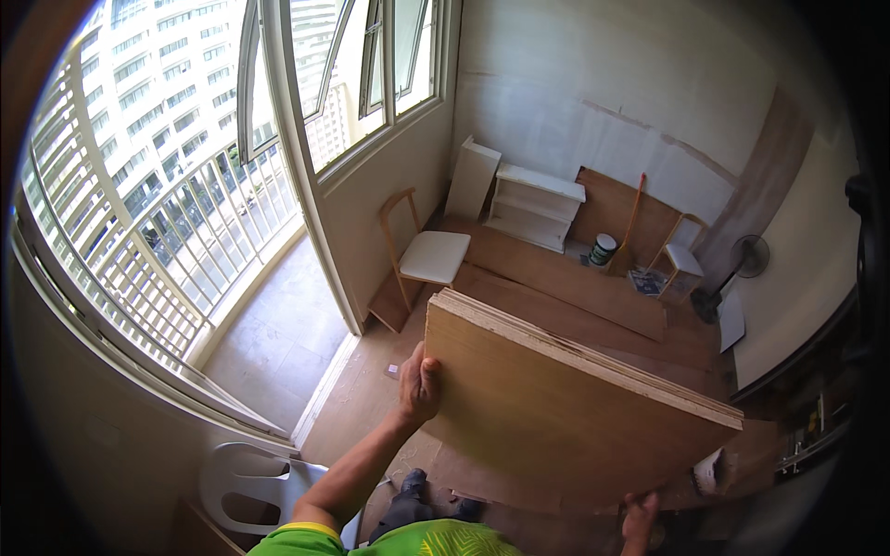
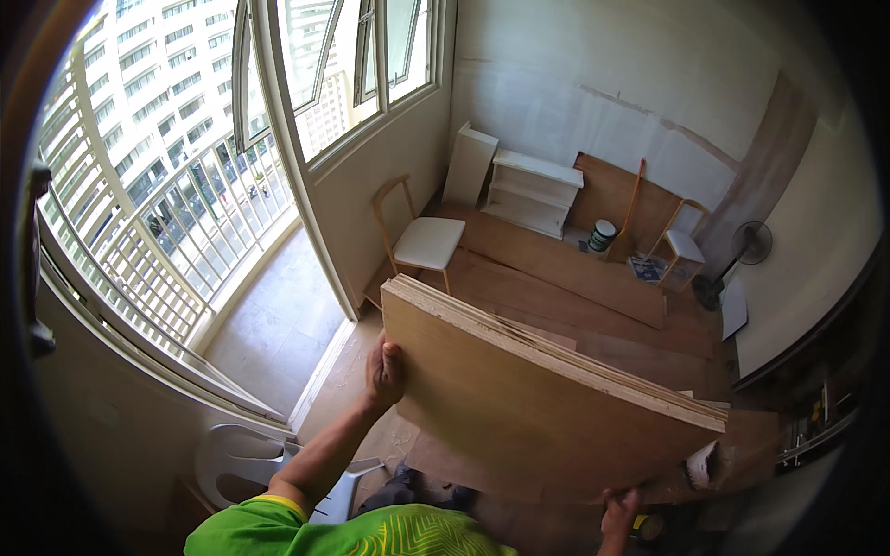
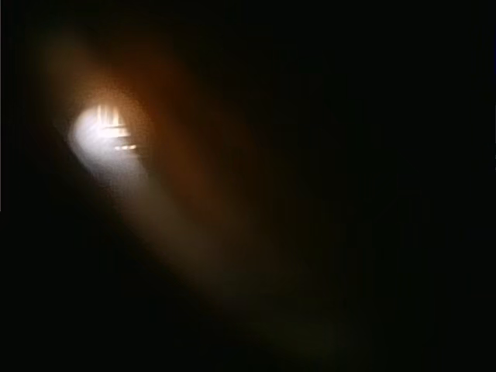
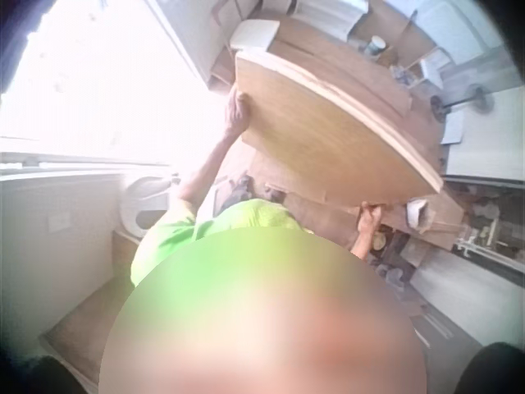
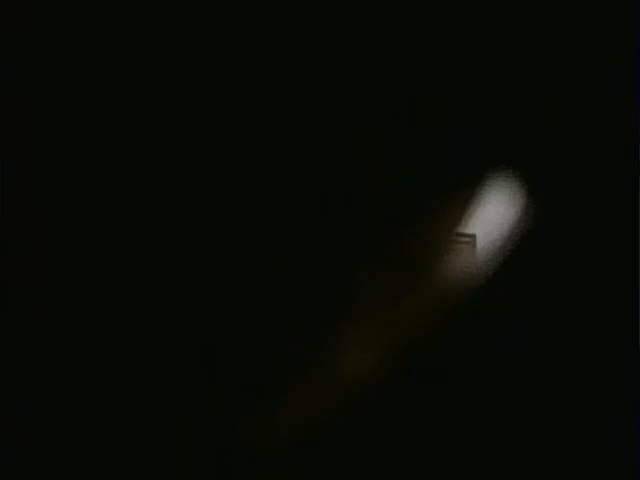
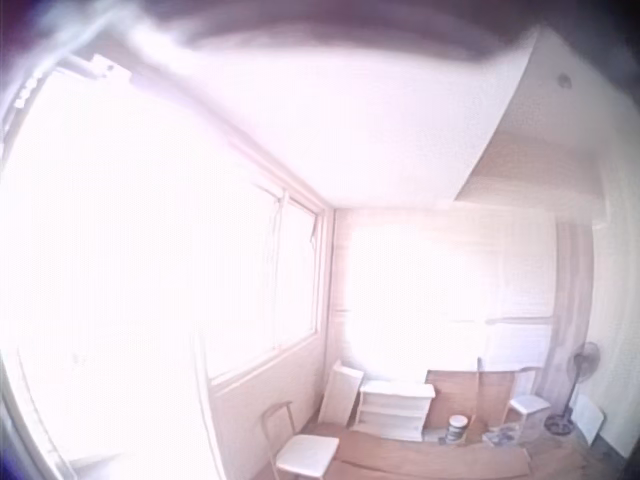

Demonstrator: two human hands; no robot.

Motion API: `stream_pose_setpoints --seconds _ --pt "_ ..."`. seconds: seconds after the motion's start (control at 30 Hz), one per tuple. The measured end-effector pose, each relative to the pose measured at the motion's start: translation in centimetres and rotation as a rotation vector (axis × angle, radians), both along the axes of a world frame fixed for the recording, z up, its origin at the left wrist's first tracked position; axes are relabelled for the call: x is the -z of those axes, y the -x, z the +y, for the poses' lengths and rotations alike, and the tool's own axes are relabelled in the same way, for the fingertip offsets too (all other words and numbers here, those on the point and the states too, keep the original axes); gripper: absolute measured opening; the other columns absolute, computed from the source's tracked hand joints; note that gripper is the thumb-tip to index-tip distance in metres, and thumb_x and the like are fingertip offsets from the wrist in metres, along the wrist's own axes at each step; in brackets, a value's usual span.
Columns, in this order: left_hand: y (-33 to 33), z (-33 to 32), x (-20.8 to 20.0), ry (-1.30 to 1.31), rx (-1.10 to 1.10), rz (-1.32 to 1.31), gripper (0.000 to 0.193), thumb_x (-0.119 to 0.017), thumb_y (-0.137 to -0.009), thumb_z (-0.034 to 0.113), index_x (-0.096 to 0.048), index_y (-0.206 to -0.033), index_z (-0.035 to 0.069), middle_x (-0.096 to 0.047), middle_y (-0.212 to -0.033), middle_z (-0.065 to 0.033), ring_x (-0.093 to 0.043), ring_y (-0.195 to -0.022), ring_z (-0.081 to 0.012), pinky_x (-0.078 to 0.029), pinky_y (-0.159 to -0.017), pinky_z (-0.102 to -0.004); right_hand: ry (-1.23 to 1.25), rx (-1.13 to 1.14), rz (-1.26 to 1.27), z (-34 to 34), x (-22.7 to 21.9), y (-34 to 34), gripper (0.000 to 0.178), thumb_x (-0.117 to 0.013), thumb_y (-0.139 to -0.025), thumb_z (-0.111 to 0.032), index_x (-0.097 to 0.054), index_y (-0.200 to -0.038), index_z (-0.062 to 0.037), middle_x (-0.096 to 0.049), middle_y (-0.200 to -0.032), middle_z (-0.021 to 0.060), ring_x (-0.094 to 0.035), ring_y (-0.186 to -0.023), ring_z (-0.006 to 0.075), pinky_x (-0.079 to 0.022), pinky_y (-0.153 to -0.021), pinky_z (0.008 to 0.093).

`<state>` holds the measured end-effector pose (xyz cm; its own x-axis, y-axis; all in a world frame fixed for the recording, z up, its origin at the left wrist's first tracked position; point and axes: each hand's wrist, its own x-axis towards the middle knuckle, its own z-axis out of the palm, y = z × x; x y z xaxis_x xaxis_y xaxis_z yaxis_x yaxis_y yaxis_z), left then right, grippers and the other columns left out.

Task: The person repeatedly picks up a large flat wooden panel and aligns it with a wooden frame on the floor, then sets it down. This cycle of lifting, aligning, and placing the panel is repeated multiple times. A second person briefly enters the frame and hands over another panel.

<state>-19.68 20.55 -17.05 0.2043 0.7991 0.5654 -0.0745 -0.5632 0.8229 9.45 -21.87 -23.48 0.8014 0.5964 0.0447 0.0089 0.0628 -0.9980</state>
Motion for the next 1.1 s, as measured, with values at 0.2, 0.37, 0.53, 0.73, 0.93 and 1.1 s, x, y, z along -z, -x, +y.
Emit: stream_pose_setpoints --seconds 0.2,0.37,0.53,0.73,0.93,1.1 --pt "-2.8 -0.1 3.1 -0.054 0.08 -0.12 0.07 -0.035 -0.103 0.063 -0.059 -0.11 -0.002 -0.06 -0.085 -0.019 -0.061 -0.074 -0.0341 -0.047 -0.066 -0.0395 0.137 0.041 -0.164 -0.7 0.0 -1.1 0.036 -0.086 -0.083 -0.02 -0.063 -0.105 -0.0034 -0.066 -0.097 0.0001 -0.059 -0.09 0.0107 -0.045 -0.086 0.0285" --pt "-3.4 -1.6 5.1 -0.064 0.135 -0.122 0.07 -0.035 -0.103 0.063 -0.06 -0.107 -0.002 -0.06 -0.084 -0.0185 -0.061 -0.074 -0.0341 -0.047 -0.066 -0.0398 0.135 0.024 -0.169 -2.1 1.4 -0.4 0.027 -0.082 -0.085 -0.01 -0.063 -0.103 -0.0043 -0.066 -0.092 0.0001 -0.06 -0.085 0.0121 -0.047 -0.082 0.0298" --pt "-3.8 -1.7 8.1 -0.07 0.094 -0.128 0.067 -0.035 -0.103 0.062 -0.059 -0.101 0.0 -0.056 -0.079 -0.0142 -0.058 -0.07 -0.0297 -0.044 -0.063 -0.0404 0.143 0.054 -0.1 -4.0 3.4 -1.0 0.034 -0.077 -0.086 -0.004 -0.062 -0.116 -0.0041 -0.066 -0.107 0.0025 -0.062 -0.1 0.0145 -0.05 -0.086 0.0308" --pt "-3.9 -1.2 13.8 0.365 0.421 -0.432 0.043 -0.041 -0.107 0.052 -0.044 -0.079 0.019 -0.04 -0.065 0.0057 -0.04 -0.058 -0.0087 -0.033 -0.053 -0.0279 0.592 0.146 -0.155 -4.2 6.0 -2.6 0.015 -0.078 -0.087 -0.011 -0.072 -0.096 -0.0017 -0.07 -0.098 0.0029 -0.06 -0.084 0.0121 -0.048 -0.077 0.0311" --pt "-4.5 0.6 13.2 -0.071 0.169 -0.177 0.066 -0.03 -0.105 0.064 -0.053 -0.085 0.006 -0.046 -0.086 -0.0057 -0.046 -0.08 -0.0189 -0.041 -0.075 -0.0375 -0.046 -0.004 0.1 -3.0 6.3 -2.4 0.023 -0.078 -0.085 -0.003 -0.066 -0.105 -0.0013 -0.07 -0.103 0.0018 -0.064 -0.093 0.0101 -0.054 -0.085 0.0291" --pt "-4.5 0.6 12.2 -0.093 -0.021 -0.075 0.075 -0.029 -0.1 0.073 -0.055 -0.09 0.003 -0.051 -0.088 -0.0062 -0.048 -0.081 -0.0154 -0.043 -0.075 -0.0327 0.099 -0.003 0.014 -3.1 5.9 -2.4 0.032 -0.076 -0.087 -0.001 -0.062 -0.116 -0.0029 -0.068 -0.112 0.0043 -0.064 -0.106 0.0143 -0.054 -0.091 0.0317"
